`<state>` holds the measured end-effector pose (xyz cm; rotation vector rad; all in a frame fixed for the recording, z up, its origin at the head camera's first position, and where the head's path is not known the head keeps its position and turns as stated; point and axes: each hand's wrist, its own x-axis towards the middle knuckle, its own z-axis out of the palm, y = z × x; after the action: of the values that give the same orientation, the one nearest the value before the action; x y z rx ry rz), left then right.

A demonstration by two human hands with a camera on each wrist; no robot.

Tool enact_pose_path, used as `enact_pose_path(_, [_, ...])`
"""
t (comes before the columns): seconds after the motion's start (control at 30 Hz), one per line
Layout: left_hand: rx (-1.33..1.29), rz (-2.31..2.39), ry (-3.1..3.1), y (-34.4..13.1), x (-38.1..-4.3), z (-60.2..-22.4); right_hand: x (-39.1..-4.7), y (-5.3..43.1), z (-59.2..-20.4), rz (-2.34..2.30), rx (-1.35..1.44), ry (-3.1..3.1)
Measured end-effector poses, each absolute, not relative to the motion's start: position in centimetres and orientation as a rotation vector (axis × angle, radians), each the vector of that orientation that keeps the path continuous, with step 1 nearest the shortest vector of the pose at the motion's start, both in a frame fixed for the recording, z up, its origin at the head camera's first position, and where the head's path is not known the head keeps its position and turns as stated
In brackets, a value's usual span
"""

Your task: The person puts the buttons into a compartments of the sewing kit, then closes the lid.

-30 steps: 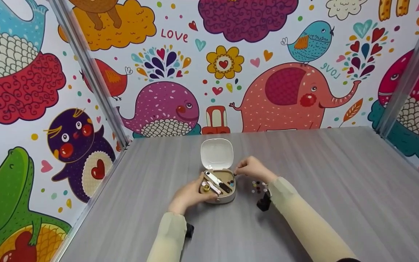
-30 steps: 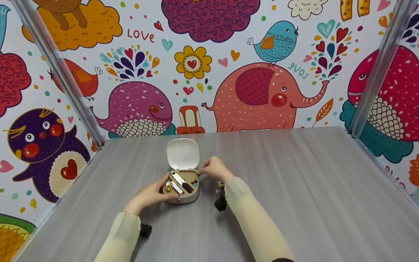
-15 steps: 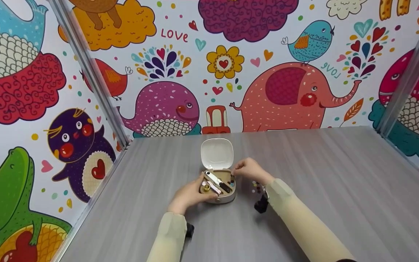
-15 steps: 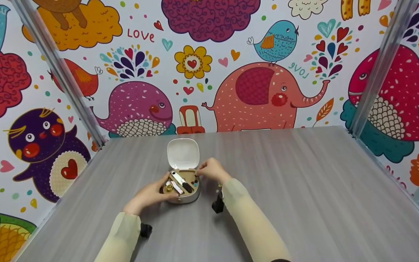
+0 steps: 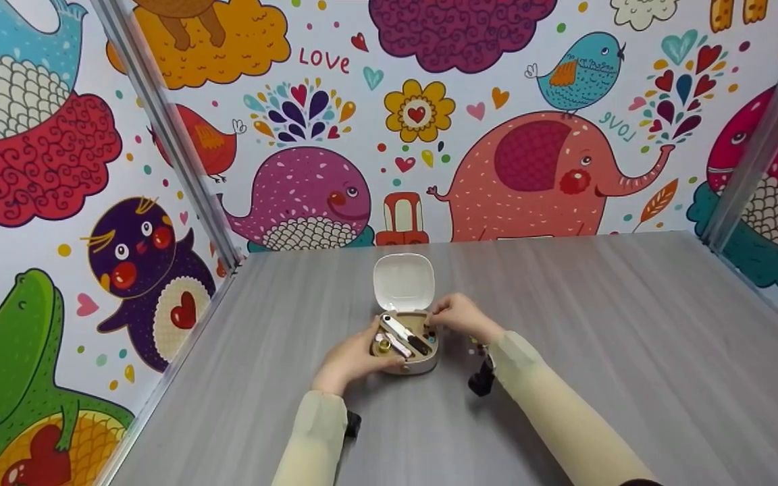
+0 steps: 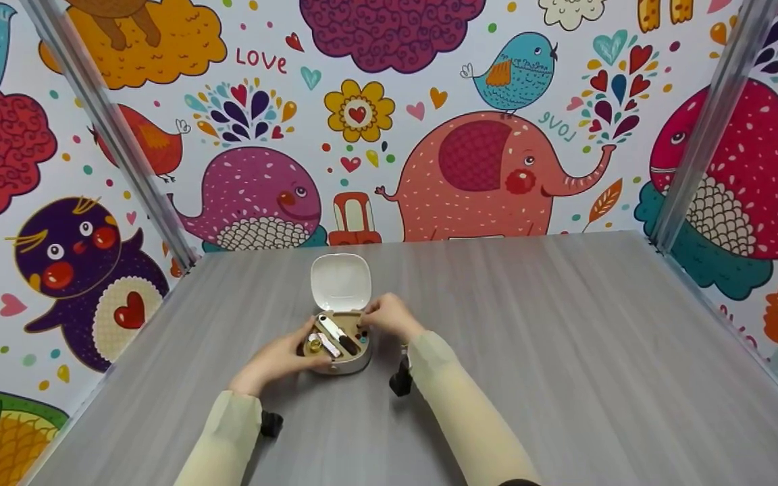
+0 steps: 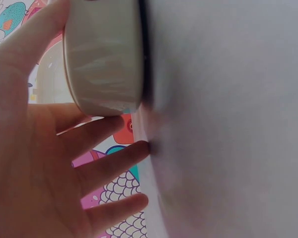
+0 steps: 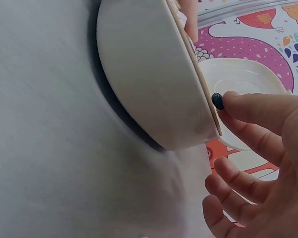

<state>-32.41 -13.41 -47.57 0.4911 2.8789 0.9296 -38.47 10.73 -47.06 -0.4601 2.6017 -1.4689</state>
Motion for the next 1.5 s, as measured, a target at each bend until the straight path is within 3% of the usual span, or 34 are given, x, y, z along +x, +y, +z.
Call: enact_pose_path(1.5, [0.508, 0.944, 2.877, -13.4, -32.4, -47.6, -38.3, 10.2, -48.6, -1.607, -0.670, 2.565])
